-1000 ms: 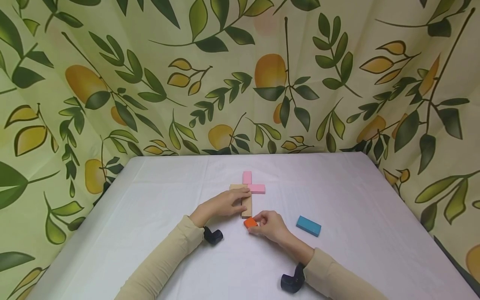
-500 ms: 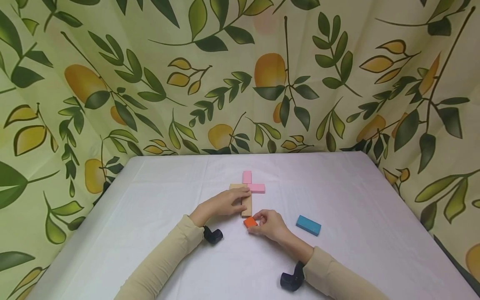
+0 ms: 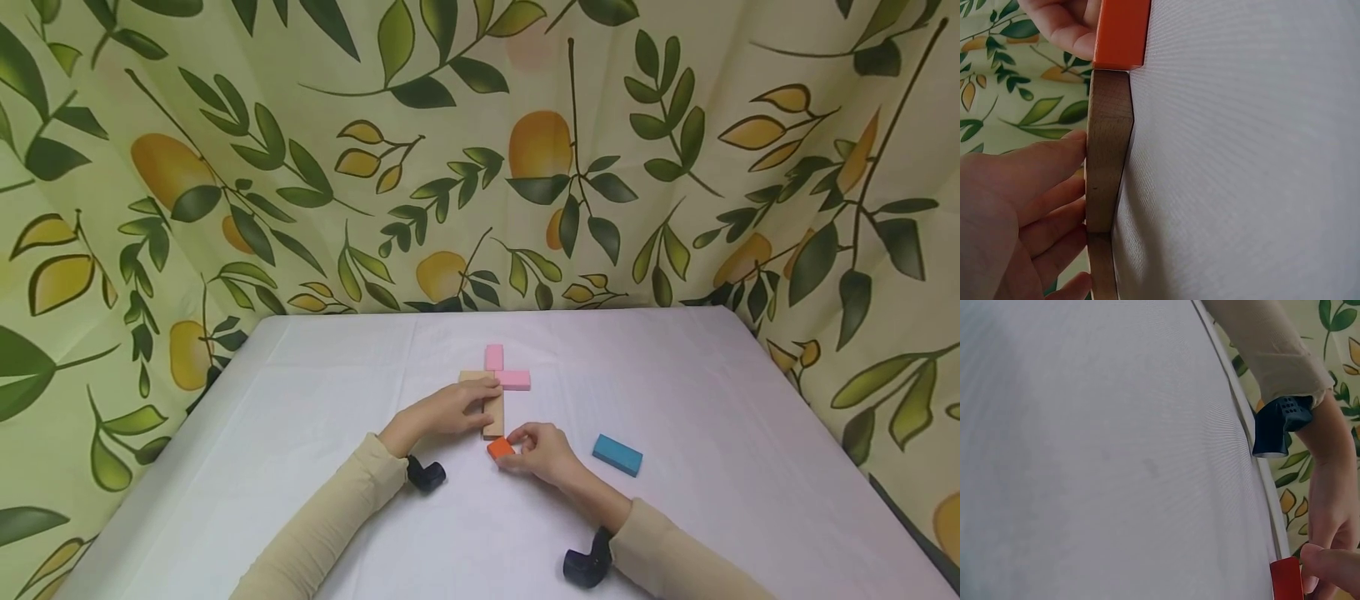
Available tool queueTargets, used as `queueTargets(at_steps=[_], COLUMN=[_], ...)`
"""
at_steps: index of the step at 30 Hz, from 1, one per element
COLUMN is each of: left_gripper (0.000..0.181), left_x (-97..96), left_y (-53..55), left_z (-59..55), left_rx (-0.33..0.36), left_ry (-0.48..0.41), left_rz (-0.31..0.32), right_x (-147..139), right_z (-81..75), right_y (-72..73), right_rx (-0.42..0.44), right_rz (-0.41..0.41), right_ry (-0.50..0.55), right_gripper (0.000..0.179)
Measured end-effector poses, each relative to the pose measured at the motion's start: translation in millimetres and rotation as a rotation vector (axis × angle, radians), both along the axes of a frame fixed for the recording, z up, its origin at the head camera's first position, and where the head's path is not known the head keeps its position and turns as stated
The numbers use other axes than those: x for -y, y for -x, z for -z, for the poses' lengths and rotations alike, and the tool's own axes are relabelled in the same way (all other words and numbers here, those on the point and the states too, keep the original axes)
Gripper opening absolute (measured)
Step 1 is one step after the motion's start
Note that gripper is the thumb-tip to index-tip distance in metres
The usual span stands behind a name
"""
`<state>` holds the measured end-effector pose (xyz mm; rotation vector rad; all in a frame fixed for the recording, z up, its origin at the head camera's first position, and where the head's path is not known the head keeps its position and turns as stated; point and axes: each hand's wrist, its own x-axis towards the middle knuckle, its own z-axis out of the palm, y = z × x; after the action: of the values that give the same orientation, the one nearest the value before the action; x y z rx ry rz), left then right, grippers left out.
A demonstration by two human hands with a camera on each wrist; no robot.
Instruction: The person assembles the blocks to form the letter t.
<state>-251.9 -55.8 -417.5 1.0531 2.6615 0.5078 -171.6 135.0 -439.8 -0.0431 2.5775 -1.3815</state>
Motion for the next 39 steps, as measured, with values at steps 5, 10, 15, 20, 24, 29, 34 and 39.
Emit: queueTargets(at_steps=[5,10,15,20,24,29,34,39], left_gripper=[0.050,0.050,0.049,0.049,0.050,0.049,0.050,0.050], left_x=[-0.1,0.0,0.2,0.2,0.0,-0.4,-0.3,-0.2], left_y=[-1.3,0.5,1.0,0.3,0.0,-0.1,0.1,-0.6], left_z=[1.6,3.8,4.1,3.2,2.2,1.8,2.5,1.6], left_rx=[0.002,0.000,-0.008,-0.015,-0.011,-0.004,0.007,0.001], left_ry=[-0.002,-0.001,-0.005,-0.003,0.005,0.005,0.003,0.012], left_rz=[-0.006,-0.007,0.003,0.007,0.006,0.000,0.000,-0.003], right_x=[-2,-6,-11,-14,-17,-22,-29,-39], right_z=[-0.4,-4.6,-8.0,-7.4,-8.0,-9.4,-10.8,-11.2], right_y=[-1.1,-3.4,-5.6,-6.9,-9.6,-11.9,-14.5,-16.4], right_rx=[0.003,-0.012,-0.017,-0.019,-0.026,-0.036,-0.038,-0.058], right_rz=[0.002,-0.006,-0.010,-0.020,-0.024,-0.017,-0.031,-0.056], right_ry=[0.001,0.010,0.021,0.017,0.007,-0.010,0.003,0.021], right_gripper=[0.033,0.031,0.031,0.031,0.031,0.030,0.032,0.032])
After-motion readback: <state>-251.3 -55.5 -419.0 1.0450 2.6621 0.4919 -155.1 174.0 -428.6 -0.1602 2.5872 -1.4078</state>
